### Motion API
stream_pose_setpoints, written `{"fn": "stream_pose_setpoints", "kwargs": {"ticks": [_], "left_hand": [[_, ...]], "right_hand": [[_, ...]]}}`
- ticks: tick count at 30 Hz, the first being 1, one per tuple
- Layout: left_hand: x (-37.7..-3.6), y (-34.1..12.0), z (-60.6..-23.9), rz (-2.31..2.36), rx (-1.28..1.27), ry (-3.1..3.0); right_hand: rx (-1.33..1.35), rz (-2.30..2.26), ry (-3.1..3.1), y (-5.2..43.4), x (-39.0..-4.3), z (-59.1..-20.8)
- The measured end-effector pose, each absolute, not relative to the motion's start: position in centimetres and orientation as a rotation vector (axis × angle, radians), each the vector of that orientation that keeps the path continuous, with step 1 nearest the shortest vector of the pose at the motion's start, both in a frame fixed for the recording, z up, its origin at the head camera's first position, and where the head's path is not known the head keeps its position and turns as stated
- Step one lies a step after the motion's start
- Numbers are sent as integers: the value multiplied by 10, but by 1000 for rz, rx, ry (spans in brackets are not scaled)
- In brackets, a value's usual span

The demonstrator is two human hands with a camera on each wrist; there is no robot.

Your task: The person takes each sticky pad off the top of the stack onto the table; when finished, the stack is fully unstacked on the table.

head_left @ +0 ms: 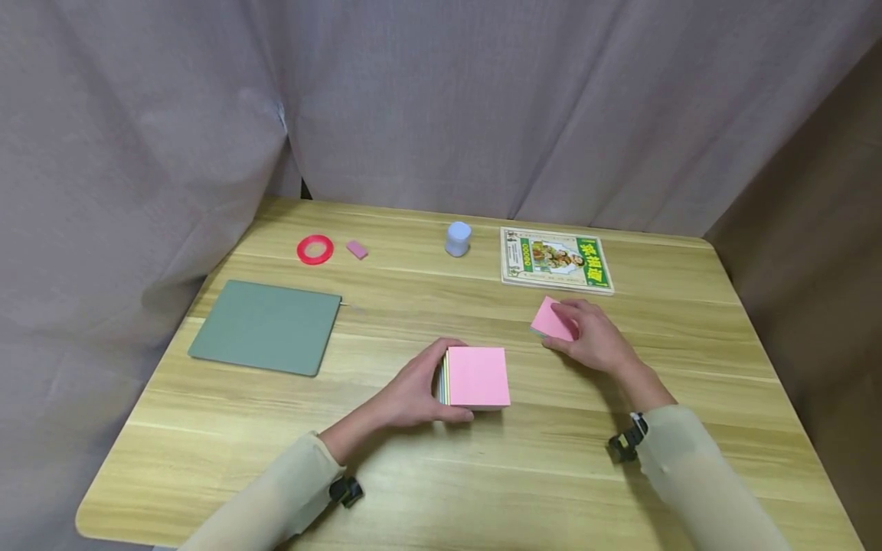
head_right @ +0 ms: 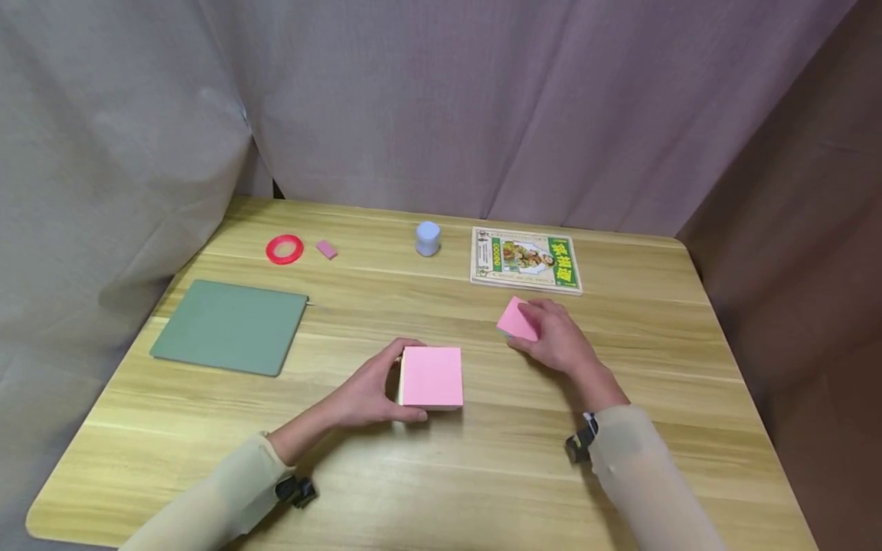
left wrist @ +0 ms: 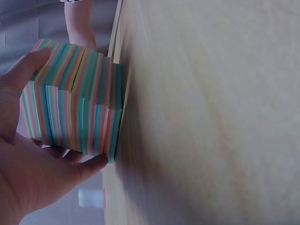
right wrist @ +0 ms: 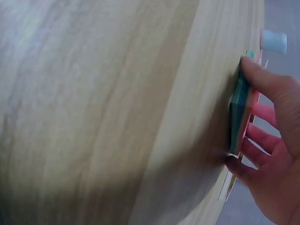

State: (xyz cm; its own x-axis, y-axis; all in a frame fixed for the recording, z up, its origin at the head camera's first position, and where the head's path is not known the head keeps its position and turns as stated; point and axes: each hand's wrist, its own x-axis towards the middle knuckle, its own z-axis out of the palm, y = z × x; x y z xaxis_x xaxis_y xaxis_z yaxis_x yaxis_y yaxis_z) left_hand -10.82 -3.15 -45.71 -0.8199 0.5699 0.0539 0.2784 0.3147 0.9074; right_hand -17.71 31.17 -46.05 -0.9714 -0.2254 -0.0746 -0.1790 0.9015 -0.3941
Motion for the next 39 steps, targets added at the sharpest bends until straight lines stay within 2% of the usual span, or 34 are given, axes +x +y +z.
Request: {"fn": "stream_pose_setpoints", "kwargs": {"ticks": [5,10,16,23,33,39], "left_hand": [[-110,-31,-460,1504,783,2305],[-111,-31,-462,1482,800,2315],[-112,-31,-462,1459,832,2327],[-111,-33,-463,1446,853,2325],[-112,-33,-464,1487,897,2315],[-112,-34,-463,1489,892,2317]], "right_hand": [[-346,-537,2943,309,-176,-453],[-532,-614,2974,282,-169,-422],[-810,-868,2802,225,-139,-383],[-1102,-662,2695,186,-108,-376],[-1167,-518,2737,180,-101,-384],[-1114,-523,2775,186,-100,-378]]}}
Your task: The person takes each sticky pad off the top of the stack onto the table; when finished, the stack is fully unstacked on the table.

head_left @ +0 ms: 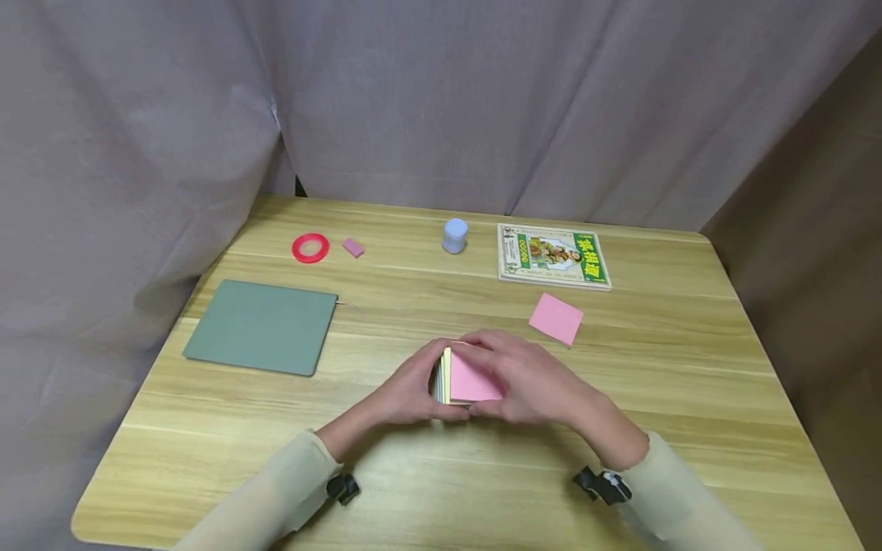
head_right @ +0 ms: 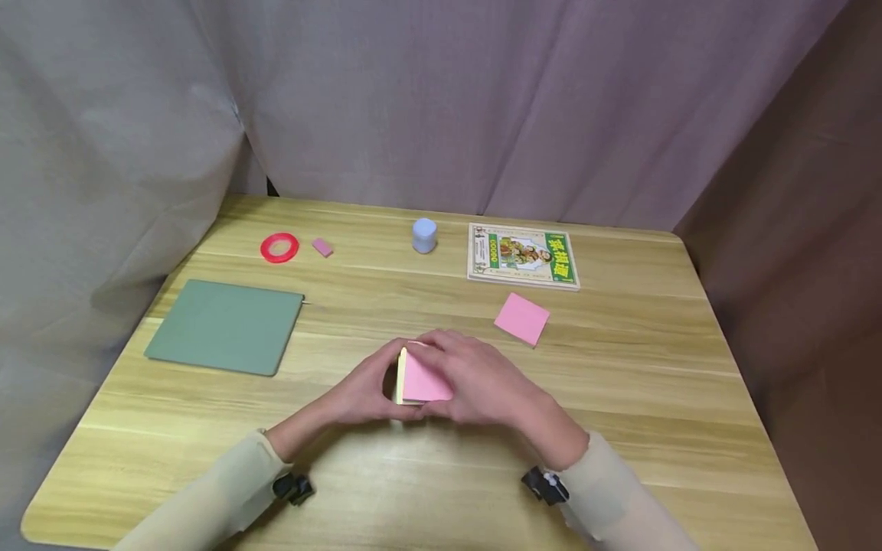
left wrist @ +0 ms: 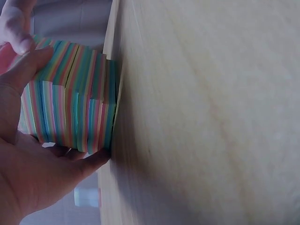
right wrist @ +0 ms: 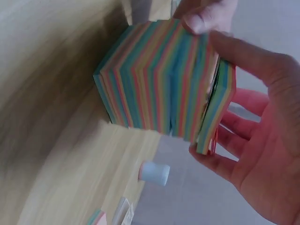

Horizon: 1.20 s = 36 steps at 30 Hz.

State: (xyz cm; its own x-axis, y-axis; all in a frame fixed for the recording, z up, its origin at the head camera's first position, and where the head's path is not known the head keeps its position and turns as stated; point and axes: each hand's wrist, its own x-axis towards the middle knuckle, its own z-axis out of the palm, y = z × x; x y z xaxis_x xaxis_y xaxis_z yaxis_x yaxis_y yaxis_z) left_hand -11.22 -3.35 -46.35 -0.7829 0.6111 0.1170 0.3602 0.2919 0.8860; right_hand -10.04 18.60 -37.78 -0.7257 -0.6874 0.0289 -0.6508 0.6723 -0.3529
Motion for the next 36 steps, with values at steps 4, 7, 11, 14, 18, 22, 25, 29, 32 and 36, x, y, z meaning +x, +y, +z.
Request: {"fn": "stream_pose_setpoints", "kwargs": {"ticks": [4,7,11,14,18,22,25,29,32,36], "left_hand": [[-113,-34,-463,1469,874,2331],[-113,-33,-463,1455,867,2339],[-113,-32,-463,1469,868,2335],[-113,-32,-463,1480,879,2334],[-113,-32,-463,1474,889,2341],[-113,-32,-464,1462,889,2345],[-114,-32,-464,1451,885,2349],[-114,-32,-463,1450,884,2354],[-114,-32,-463,1450,884,2354],[-114,-33,-463,1444,887,2357]], "right_hand": [[-973,-635,2800,205,-107,-370],[-795,-720,2848,234,-118,-370],[-504,-701,2935,286,-137,-385],[-303,-632,2962,324,-147,-402],[-173,-586,2932,360,-152,-423],[-154,-589,2884,378,-153,-439],[-134,-602,2853,382,-153,-445],[-118,-593,2826,383,-154,-448],[-109,-588,2806,383,-155,-448],[-107,-578,2781,382,-155,-446]]}}
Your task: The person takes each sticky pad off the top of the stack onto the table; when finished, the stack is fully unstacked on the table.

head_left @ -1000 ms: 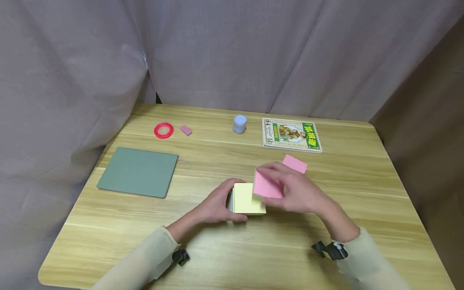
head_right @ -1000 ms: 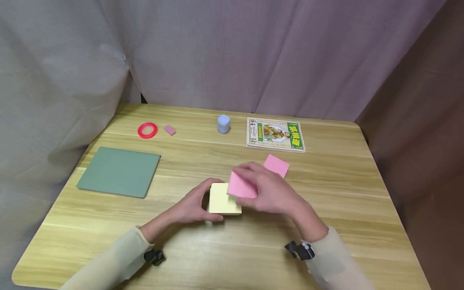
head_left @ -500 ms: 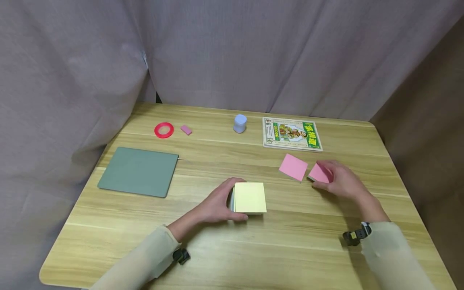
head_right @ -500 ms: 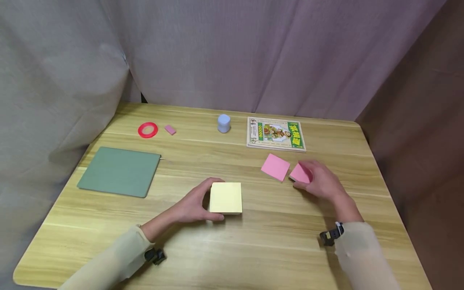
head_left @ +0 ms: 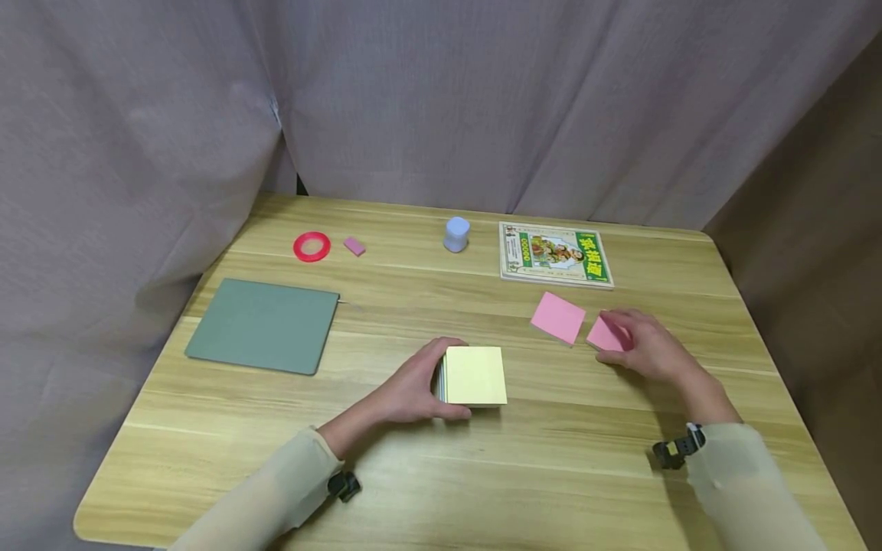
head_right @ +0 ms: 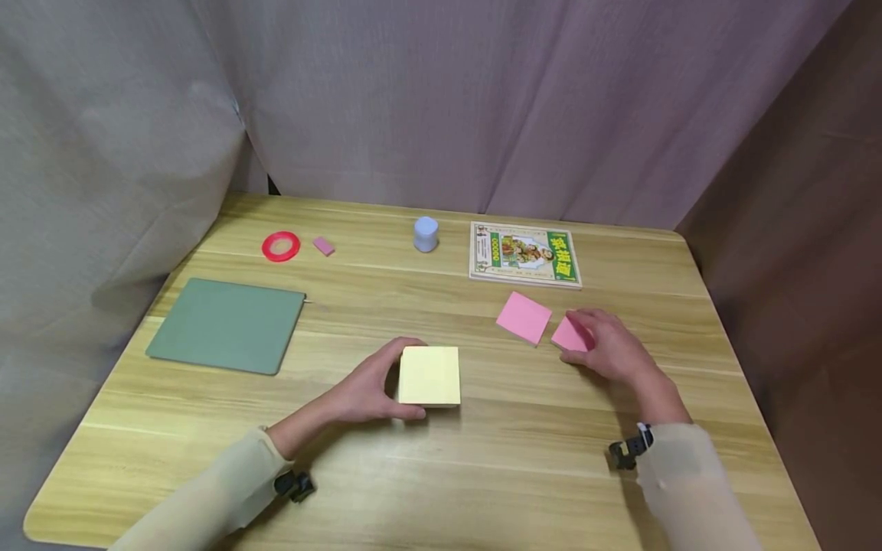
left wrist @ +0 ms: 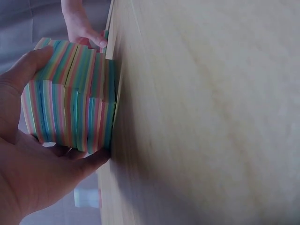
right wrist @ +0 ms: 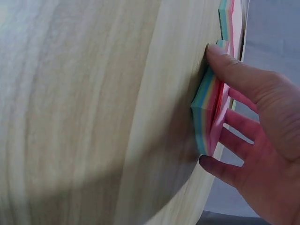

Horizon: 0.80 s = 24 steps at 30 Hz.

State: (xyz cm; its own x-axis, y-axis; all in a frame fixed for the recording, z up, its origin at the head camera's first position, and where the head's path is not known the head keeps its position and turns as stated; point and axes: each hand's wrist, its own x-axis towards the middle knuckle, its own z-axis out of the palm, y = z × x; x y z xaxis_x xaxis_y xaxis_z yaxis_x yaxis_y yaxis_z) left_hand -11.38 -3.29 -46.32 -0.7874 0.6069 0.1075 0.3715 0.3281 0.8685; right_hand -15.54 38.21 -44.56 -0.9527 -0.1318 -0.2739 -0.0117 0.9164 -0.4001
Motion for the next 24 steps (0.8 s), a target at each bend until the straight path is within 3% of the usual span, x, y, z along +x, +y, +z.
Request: {"fn": "stream_pose_setpoints", "kwargs": {"ticks": [5,10,18,24], "left_hand": [[-114,-34,-463,1434,891,2355],[-115,-35,-463,1411,870,2362],[-114,-36,-463,1366,832,2369],[-115,-36,-463,1367,839,2356]], "right_hand": [[-141,-517,2797,377,-154,-438],[-356,-467,2917,353,-150,-416],[-752,-575,2889,268,-129,-387],[-1039,-595,2748,211,-110,-388]]}}
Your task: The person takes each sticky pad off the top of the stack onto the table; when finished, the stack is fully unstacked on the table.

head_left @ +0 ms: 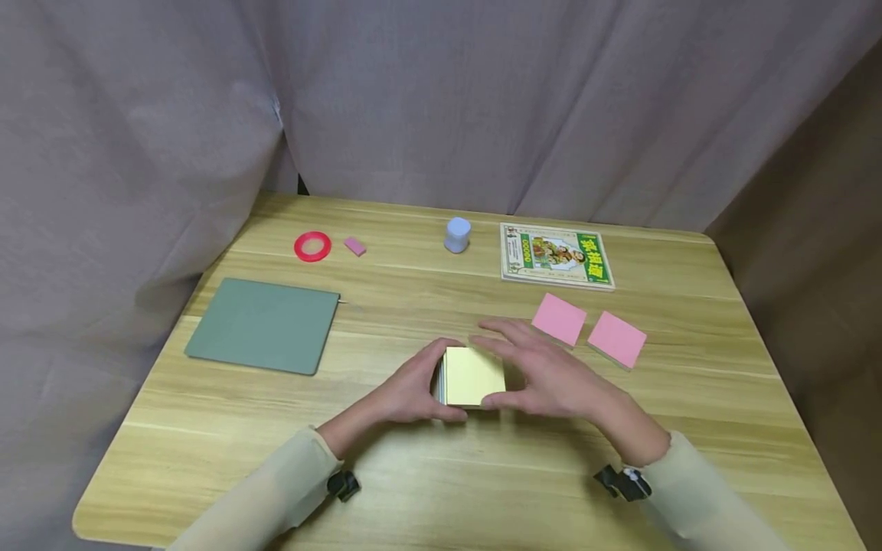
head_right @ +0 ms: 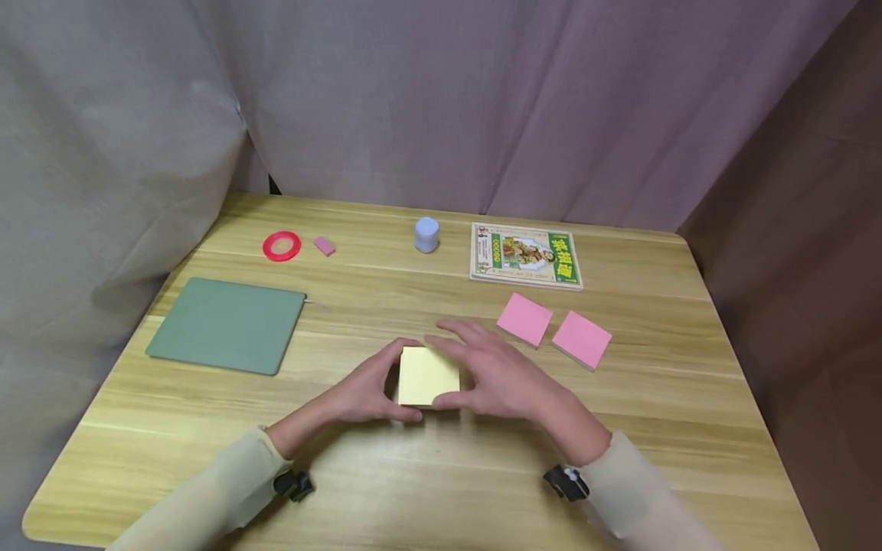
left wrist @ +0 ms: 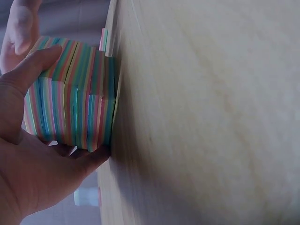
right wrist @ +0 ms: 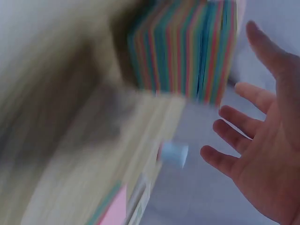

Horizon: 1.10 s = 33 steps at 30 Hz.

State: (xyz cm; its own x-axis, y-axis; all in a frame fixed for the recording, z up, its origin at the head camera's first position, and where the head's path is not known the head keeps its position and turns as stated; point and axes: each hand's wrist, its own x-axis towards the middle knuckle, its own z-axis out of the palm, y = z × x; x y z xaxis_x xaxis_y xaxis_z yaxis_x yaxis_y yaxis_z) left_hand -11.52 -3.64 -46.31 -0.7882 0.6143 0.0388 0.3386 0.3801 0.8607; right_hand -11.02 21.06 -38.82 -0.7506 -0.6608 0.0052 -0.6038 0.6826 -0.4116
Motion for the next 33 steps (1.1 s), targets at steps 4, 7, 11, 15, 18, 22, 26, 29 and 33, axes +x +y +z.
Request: {"fn": "stream_pose_setpoints", "kwargs": {"ticks": [4,7,11,15,18,22,26,29,33], "left_hand": [[-115,-37,-463,1365,839,2348],[-115,-36,-463,1366,840,2345],[-114,-36,-463,1380,841,2341],[-114,-36,-462,1401,852,2338],[-114,-37,-463,1391,862,2350],[-115,-36,-464,1373,870,2369],[-116,-36,-464,1386,863,2354],[-117,-36,-464,1399,866,2343],[-117,-36,-465,1405,878,2336]], "right_hand": [[-1125,-576,2702,193,-104,-394],[-1148,-560,2699,188,-103,-396],[-1167,-539,2704,187,-102,-395],[-1122,-553,2704,189,-103,-388],[-1032,-644,2687,194,-108,-381],[-895,-825,2691,209,-128,-378],[-784,-801,2796,222,-162,-391],[-723,-708,2841,227,-186,-409],[-662,-611,2861,232,-206,-432]]}}
